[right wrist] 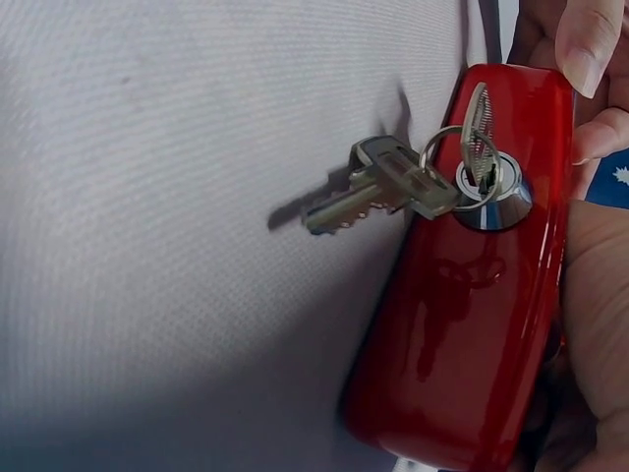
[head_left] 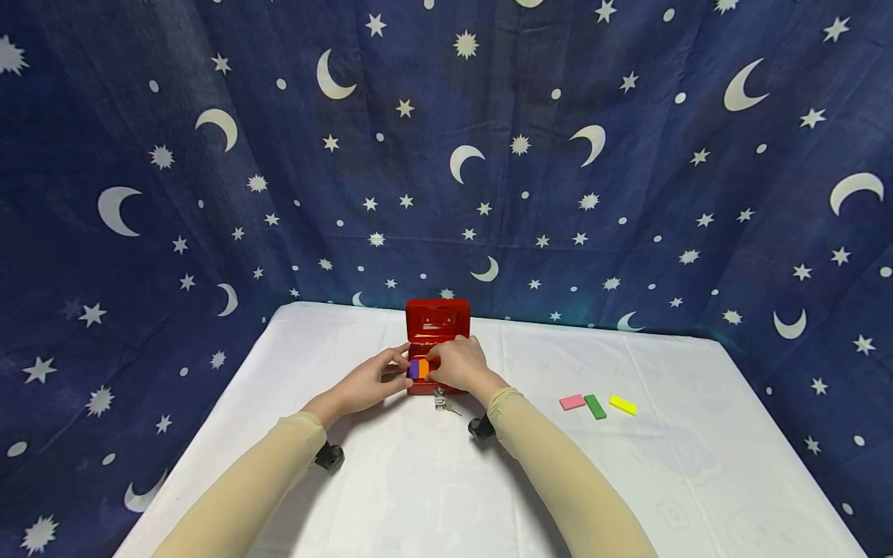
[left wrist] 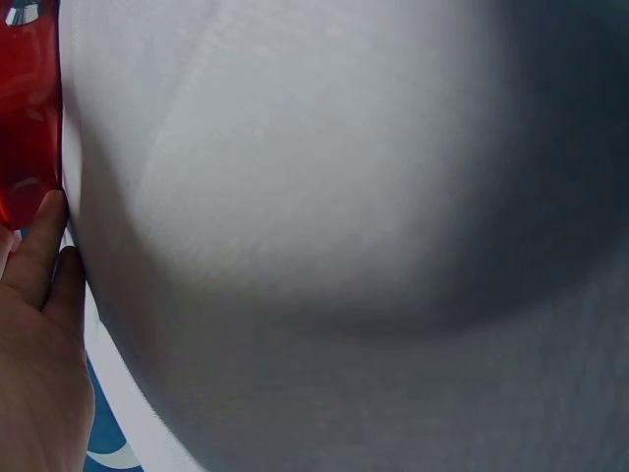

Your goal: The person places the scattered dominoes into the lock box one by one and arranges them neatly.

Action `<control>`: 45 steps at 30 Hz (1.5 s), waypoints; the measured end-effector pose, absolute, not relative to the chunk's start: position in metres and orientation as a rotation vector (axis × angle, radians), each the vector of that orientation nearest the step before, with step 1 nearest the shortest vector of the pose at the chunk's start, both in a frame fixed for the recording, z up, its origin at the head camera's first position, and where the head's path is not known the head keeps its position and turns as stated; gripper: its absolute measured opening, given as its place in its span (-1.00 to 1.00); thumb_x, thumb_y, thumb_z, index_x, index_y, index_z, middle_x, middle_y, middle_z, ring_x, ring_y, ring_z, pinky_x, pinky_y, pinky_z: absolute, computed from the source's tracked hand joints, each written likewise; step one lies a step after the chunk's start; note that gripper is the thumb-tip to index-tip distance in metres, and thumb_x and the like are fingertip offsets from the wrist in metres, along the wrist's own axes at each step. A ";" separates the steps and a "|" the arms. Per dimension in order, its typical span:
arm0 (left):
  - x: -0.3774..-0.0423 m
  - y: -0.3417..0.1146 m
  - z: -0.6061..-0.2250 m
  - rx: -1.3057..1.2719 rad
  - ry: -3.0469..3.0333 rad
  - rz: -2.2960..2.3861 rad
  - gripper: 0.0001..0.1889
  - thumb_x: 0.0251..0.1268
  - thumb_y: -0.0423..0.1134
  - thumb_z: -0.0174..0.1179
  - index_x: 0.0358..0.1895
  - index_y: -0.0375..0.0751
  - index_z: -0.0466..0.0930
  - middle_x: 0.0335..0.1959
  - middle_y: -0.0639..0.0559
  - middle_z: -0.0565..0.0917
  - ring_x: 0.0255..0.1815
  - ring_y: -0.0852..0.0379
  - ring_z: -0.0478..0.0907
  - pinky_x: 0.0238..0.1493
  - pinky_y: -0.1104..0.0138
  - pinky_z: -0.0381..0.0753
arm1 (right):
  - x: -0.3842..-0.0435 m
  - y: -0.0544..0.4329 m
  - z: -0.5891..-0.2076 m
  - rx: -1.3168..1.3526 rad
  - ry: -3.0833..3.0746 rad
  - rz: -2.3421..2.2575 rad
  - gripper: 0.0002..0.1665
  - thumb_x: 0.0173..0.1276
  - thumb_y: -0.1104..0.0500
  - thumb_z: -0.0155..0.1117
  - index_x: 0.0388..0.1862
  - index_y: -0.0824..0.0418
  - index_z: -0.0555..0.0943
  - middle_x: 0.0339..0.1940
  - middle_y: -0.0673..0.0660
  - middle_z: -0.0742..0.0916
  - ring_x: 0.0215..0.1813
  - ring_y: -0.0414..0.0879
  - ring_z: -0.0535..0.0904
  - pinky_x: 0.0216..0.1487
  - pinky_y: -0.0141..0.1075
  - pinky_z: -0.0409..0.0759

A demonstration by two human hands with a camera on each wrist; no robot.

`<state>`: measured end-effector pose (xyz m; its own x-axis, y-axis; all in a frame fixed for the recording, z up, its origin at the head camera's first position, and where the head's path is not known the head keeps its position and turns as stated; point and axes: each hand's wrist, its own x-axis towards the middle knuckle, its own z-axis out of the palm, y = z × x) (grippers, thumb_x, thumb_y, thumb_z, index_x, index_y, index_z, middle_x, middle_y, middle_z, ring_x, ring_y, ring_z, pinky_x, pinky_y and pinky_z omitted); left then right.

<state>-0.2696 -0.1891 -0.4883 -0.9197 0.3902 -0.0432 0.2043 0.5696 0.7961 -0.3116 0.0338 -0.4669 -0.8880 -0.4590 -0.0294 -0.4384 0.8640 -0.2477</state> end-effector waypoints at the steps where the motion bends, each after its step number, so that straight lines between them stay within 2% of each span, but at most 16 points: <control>1: -0.270 -0.189 -0.488 0.498 2.587 1.274 -0.65 0.41 0.01 0.32 0.09 -0.03 0.50 0.62 0.19 0.19 0.42 0.01 0.45 0.50 -0.07 0.25 | -0.312 0.034 -0.467 -0.713 2.950 -0.364 -0.49 0.16 -0.13 0.57 0.10 -0.06 0.78 -0.13 -0.11 0.81 -0.07 -0.07 0.46 0.03 -0.14 0.35; 16: -0.271 -0.189 -0.489 0.498 2.589 1.272 -0.68 0.42 -0.03 0.32 0.08 -0.02 0.50 0.62 0.17 0.19 0.42 0.01 0.46 0.49 -0.06 0.26 | -0.313 0.033 -0.469 -0.698 2.953 -0.357 -0.51 0.17 -0.14 0.55 0.08 -0.07 0.78 -0.11 -0.13 0.81 -0.04 -0.06 0.49 0.08 -0.11 0.35; 37: -0.269 -0.189 -0.487 0.512 2.589 1.256 -0.64 0.41 0.05 0.31 0.08 -0.01 0.49 0.63 0.21 0.17 0.44 0.03 0.44 0.50 -0.07 0.24 | -0.313 0.036 -0.468 -0.712 2.949 -0.394 -0.52 0.20 -0.11 0.53 0.11 -0.09 0.77 -0.04 -0.13 0.80 0.00 -0.05 0.51 0.15 -0.06 0.36; 45: -0.270 -0.190 -0.488 0.516 2.606 1.243 -0.67 0.41 0.05 0.31 0.06 0.02 0.49 0.62 0.22 0.17 0.41 0.06 0.46 0.49 -0.06 0.27 | -0.308 0.038 -0.466 -0.737 2.969 -0.473 -0.54 0.26 -0.11 0.48 0.14 -0.09 0.76 -0.03 -0.14 0.81 0.01 -0.07 0.51 0.10 -0.11 0.37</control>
